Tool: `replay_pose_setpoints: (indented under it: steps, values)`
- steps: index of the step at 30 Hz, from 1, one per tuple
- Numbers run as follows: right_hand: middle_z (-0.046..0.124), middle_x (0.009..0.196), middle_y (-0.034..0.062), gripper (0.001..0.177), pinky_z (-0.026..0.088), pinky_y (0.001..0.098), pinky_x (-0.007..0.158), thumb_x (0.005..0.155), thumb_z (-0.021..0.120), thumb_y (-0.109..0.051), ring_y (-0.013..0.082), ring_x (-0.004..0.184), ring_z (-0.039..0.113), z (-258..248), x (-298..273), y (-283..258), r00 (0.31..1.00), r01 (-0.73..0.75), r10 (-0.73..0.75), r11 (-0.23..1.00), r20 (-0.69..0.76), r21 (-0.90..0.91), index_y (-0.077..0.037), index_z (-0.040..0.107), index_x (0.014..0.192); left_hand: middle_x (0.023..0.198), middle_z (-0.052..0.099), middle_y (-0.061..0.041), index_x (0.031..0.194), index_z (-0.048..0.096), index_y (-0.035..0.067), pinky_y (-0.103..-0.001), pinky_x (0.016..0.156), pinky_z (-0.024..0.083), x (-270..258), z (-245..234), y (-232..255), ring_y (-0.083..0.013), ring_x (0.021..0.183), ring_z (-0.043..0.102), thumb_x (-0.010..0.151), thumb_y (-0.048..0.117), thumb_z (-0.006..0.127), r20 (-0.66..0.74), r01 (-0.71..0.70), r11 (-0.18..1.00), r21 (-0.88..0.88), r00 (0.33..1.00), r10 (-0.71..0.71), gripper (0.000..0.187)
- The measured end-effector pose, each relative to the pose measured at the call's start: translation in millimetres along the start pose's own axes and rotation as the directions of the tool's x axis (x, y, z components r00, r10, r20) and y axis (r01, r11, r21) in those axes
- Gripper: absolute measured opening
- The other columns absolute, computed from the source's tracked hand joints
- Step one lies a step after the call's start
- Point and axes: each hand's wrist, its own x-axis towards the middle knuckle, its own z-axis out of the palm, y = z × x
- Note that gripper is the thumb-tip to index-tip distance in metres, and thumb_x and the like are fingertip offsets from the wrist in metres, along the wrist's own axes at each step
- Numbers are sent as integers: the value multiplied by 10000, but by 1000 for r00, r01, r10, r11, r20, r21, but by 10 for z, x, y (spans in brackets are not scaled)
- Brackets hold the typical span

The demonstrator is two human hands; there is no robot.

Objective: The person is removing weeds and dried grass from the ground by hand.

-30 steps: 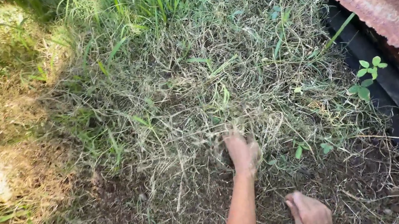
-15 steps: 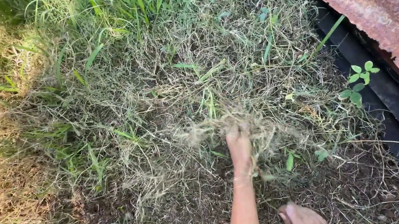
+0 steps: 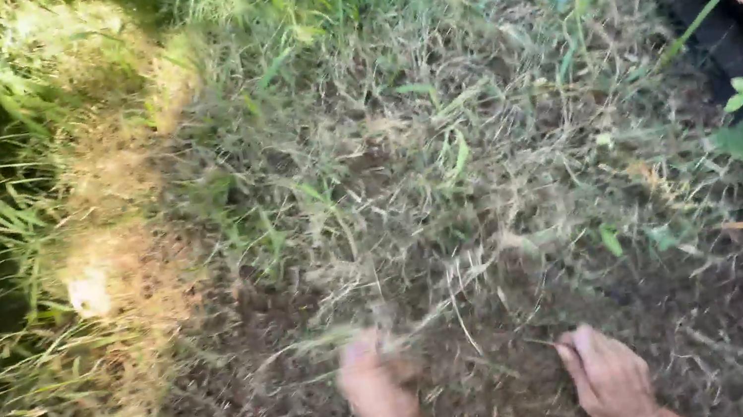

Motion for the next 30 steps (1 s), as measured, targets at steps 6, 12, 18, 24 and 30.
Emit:
replay_pose_setpoints:
  steps: [6,12,18,24,30]
  values:
    - [656,946,140,352,550,433,672,944,613,-343,319,806,678,149,830,-802,940,332,-341,928,26,167,-34,580,1108,740,565,-14,920,634,88,-287,475,517,9,-943,426,-118,584,544,989,306,585,-336,145,939,-312,908,-252,234]
    - [461,1171,167,1010,563,412,752,766,699,-655,281,974,576,468,1568,-1586,819,268,-156,955,552,-127,-12,379,1476,718,555,-47,923,635,63,-288,443,382,-102,-860,-204,-129,562,502,1021,201,535,-332,295,916,-272,865,-377,197]
    - [547,1088,48,159,532,384,801,980,609,-270,216,966,589,1167,1497,-1318,816,572,-566,820,-115,18,-118,568,1003,670,530,-94,933,684,31,-307,431,384,-37,-710,-283,-158,507,462,1046,234,477,-343,306,916,-258,858,-383,312]
    - [531,744,75,264,472,283,541,1087,521,-257,161,634,522,1178,1710,-1123,948,-270,0,531,318,804,-30,574,963,775,595,-106,987,667,-14,-290,435,412,286,-411,-495,-137,538,474,1045,240,549,-124,185,937,-296,965,-230,286]
    - [572,808,-8,196,424,260,466,1026,507,-262,76,570,507,671,1324,-919,840,-525,358,349,408,776,-111,632,1014,1000,632,97,1149,653,187,-275,559,527,200,-308,-295,-119,675,641,996,247,515,-254,302,949,-85,915,-314,215]
